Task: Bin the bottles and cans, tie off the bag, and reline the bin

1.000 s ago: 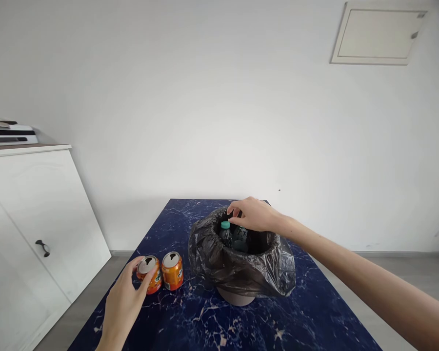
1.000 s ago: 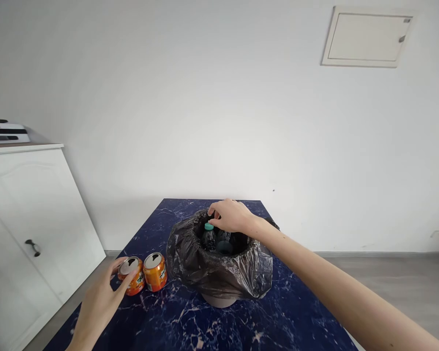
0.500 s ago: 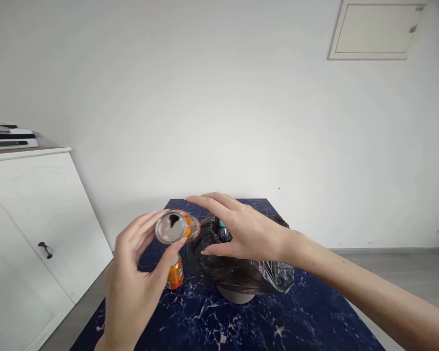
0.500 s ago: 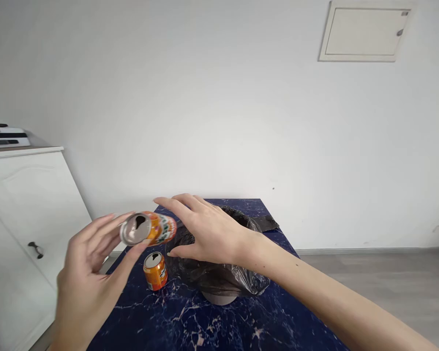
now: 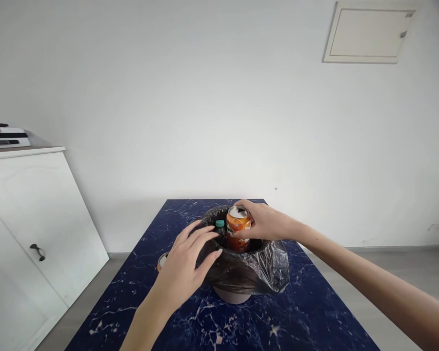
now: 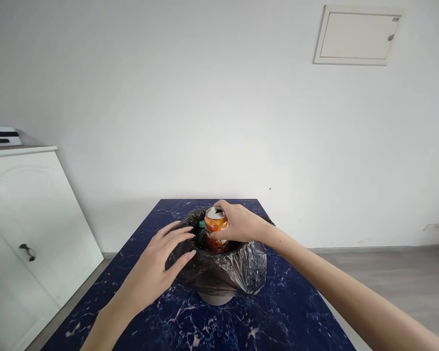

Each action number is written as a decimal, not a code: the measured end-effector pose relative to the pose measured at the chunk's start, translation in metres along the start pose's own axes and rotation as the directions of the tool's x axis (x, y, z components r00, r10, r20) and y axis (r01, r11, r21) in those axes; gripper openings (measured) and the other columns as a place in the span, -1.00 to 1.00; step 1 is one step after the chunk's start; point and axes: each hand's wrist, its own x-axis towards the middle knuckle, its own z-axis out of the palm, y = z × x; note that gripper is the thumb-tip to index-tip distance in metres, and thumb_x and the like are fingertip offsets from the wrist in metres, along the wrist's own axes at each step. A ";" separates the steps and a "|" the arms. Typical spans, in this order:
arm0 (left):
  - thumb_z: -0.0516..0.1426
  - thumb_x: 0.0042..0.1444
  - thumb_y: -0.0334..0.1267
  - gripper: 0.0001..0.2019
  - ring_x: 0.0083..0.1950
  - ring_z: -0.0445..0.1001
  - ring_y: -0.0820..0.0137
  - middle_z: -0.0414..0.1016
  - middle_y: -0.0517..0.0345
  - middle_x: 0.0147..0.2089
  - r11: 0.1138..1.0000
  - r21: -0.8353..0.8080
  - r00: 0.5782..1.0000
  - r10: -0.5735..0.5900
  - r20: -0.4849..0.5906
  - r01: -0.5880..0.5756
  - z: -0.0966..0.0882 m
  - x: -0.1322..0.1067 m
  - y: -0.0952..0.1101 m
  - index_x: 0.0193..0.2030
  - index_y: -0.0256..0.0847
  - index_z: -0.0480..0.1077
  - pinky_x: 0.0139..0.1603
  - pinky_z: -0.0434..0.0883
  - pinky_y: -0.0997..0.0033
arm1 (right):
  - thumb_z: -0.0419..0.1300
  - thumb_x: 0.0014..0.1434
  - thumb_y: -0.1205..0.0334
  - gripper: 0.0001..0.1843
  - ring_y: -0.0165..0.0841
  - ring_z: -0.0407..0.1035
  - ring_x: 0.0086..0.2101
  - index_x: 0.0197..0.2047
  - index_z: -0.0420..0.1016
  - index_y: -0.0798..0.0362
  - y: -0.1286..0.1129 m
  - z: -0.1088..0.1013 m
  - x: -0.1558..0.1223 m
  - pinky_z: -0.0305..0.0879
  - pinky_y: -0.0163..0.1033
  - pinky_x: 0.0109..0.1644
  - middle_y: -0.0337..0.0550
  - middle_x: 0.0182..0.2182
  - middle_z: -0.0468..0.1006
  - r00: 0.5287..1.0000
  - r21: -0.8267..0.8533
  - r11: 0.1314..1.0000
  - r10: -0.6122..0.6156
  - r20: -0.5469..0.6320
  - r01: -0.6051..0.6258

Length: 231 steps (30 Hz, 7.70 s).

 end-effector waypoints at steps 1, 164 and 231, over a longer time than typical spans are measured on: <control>0.10 0.51 0.01 -0.64 0.61 0.22 0.00 0.50 0.15 0.45 1.000 0.017 0.999 0.001 0.037 -0.001 0.002 -0.002 -0.003 0.34 0.10 0.46 0.46 0.46 -0.23 | 0.40 0.09 -0.10 -0.19 -0.03 0.55 -0.04 0.32 0.38 0.07 0.004 0.002 0.002 0.40 -0.06 -0.05 0.11 0.07 0.67 0.998 -0.005 1.000 0.026 0.058 -0.026; 0.10 0.41 0.20 -0.53 0.41 0.46 0.00 0.58 -0.02 0.32 0.971 -0.072 0.973 -0.226 0.036 0.229 -0.004 0.056 -0.025 0.24 -0.03 0.52 0.40 0.41 -0.09 | 0.11 0.42 -0.07 -0.63 -0.10 0.65 -0.03 -0.02 0.63 -0.04 0.063 -0.037 -0.060 0.59 -0.02 0.00 0.01 0.03 0.75 0.951 0.016 0.987 0.155 -0.266 -0.157; 0.40 0.11 0.19 -0.54 0.42 0.47 -0.10 0.60 0.12 0.34 0.774 -0.404 0.855 -0.329 0.401 0.487 -0.116 0.038 -0.098 0.13 0.21 0.68 0.26 0.57 0.23 | 0.01 0.52 -0.25 -0.36 -0.20 0.54 -0.30 0.45 0.45 -0.11 0.142 -0.057 -0.107 0.46 -0.08 -0.21 -0.01 -0.20 0.66 0.997 0.321 0.944 0.068 0.047 -0.080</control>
